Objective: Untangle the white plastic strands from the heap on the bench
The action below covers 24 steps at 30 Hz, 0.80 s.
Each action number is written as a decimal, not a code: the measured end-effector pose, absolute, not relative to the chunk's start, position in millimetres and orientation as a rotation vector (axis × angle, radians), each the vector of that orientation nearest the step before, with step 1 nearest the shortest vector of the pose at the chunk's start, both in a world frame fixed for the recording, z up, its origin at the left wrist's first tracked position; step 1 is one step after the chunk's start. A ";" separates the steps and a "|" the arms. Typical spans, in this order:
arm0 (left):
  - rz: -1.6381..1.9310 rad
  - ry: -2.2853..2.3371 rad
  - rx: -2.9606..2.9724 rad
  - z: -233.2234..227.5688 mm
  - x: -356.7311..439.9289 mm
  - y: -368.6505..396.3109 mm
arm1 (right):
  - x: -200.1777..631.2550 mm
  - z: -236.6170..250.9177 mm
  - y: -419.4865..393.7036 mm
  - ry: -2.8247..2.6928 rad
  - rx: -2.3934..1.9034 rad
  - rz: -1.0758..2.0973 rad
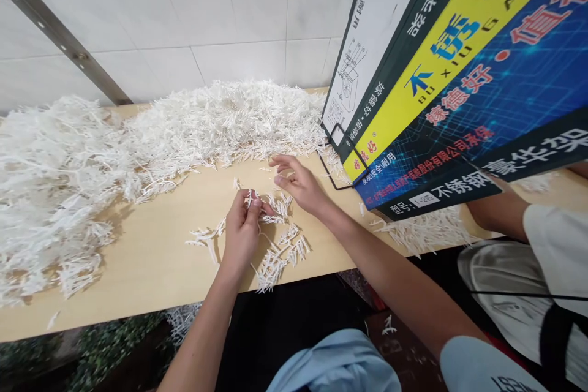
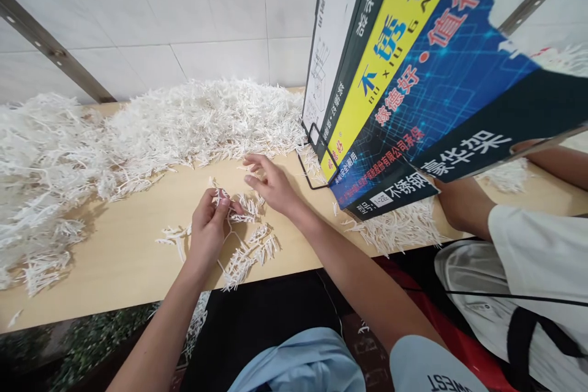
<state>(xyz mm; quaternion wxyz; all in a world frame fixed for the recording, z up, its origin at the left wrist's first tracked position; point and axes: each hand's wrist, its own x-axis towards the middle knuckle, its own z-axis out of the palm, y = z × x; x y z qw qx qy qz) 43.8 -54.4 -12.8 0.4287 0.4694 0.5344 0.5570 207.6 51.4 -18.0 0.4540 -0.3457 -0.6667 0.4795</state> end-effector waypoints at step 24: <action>1.307 1.351 1.342 -16.6 43.8 -49.3 | 208.1 -18.6 47.8 -1.870 -0.836 1.340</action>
